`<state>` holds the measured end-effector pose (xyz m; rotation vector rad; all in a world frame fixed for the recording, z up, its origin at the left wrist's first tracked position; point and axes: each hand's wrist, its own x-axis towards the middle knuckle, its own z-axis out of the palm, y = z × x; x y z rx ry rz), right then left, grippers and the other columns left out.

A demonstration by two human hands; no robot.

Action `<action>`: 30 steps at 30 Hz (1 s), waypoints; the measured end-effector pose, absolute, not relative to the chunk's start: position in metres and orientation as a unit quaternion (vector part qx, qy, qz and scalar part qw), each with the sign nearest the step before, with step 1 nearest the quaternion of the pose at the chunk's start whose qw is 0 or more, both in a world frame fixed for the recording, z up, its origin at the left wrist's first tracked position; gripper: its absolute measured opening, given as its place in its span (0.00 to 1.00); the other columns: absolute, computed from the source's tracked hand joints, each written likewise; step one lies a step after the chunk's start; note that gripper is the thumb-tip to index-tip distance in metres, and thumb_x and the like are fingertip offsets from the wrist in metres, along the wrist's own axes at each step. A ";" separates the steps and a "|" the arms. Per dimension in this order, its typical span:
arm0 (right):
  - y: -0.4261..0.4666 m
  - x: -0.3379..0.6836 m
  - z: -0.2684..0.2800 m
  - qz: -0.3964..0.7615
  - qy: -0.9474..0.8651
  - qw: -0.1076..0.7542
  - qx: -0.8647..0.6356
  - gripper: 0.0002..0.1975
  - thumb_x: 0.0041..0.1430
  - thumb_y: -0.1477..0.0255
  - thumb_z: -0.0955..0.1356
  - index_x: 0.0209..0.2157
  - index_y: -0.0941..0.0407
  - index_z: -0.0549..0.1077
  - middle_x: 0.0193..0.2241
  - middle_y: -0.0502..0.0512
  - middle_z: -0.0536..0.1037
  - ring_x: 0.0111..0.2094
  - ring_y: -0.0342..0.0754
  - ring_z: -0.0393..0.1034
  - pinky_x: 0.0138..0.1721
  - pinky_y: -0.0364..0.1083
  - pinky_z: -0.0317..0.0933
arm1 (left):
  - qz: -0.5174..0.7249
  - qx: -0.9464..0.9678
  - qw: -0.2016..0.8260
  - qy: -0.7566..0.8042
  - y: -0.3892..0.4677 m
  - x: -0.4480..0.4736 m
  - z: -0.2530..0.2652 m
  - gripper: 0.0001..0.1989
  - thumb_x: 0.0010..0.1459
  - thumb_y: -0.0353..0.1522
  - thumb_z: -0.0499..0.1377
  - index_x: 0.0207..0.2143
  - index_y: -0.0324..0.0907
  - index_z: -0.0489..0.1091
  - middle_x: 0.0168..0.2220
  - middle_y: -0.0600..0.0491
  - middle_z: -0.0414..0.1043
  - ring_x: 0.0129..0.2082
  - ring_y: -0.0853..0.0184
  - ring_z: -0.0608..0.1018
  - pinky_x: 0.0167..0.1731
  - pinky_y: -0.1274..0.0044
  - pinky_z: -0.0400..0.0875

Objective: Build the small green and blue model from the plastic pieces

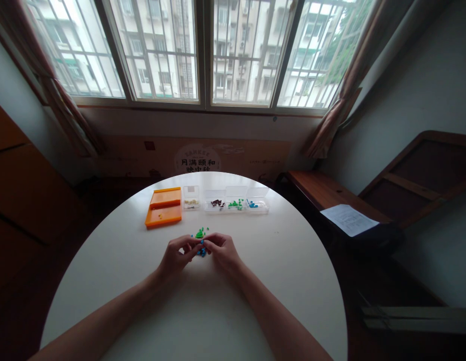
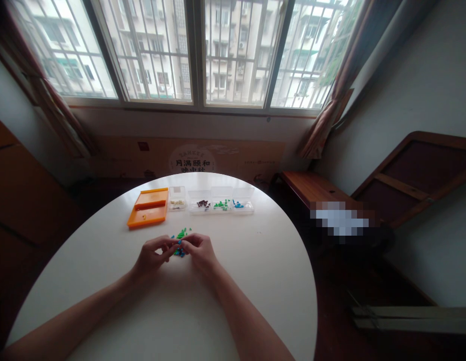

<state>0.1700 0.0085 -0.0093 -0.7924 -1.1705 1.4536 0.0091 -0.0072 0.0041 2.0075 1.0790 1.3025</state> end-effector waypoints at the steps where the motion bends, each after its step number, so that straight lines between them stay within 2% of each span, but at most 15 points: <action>1: 0.009 0.170 -0.010 0.608 -0.491 0.528 -0.332 0.11 0.42 0.67 0.72 0.27 0.60 0.77 0.19 0.51 0.74 0.20 0.40 0.63 0.22 0.40 0.57 | 0.479 0.740 0.255 0.397 -0.007 0.009 0.004 0.10 0.53 0.35 0.60 0.33 0.37 0.74 0.21 0.54 0.70 0.15 0.76 0.69 0.15 0.84 0.64; 19: 0.007 0.170 -0.006 0.603 -0.495 0.525 -0.339 0.12 0.42 0.66 0.73 0.27 0.59 0.76 0.20 0.52 0.75 0.20 0.40 0.64 0.23 0.41 0.58 | 0.484 0.737 0.245 0.404 -0.007 0.008 0.002 0.09 0.55 0.35 0.58 0.30 0.37 0.73 0.22 0.53 0.69 0.15 0.76 0.69 0.13 0.85 0.64; 30: 0.006 0.170 -0.005 0.608 -0.493 0.524 -0.335 0.11 0.42 0.67 0.73 0.28 0.59 0.76 0.21 0.52 0.75 0.21 0.40 0.65 0.24 0.40 0.58 | 0.481 0.732 0.252 0.411 -0.008 0.008 0.003 0.08 0.54 0.34 0.59 0.30 0.37 0.73 0.22 0.53 0.70 0.15 0.75 0.69 0.16 0.83 0.65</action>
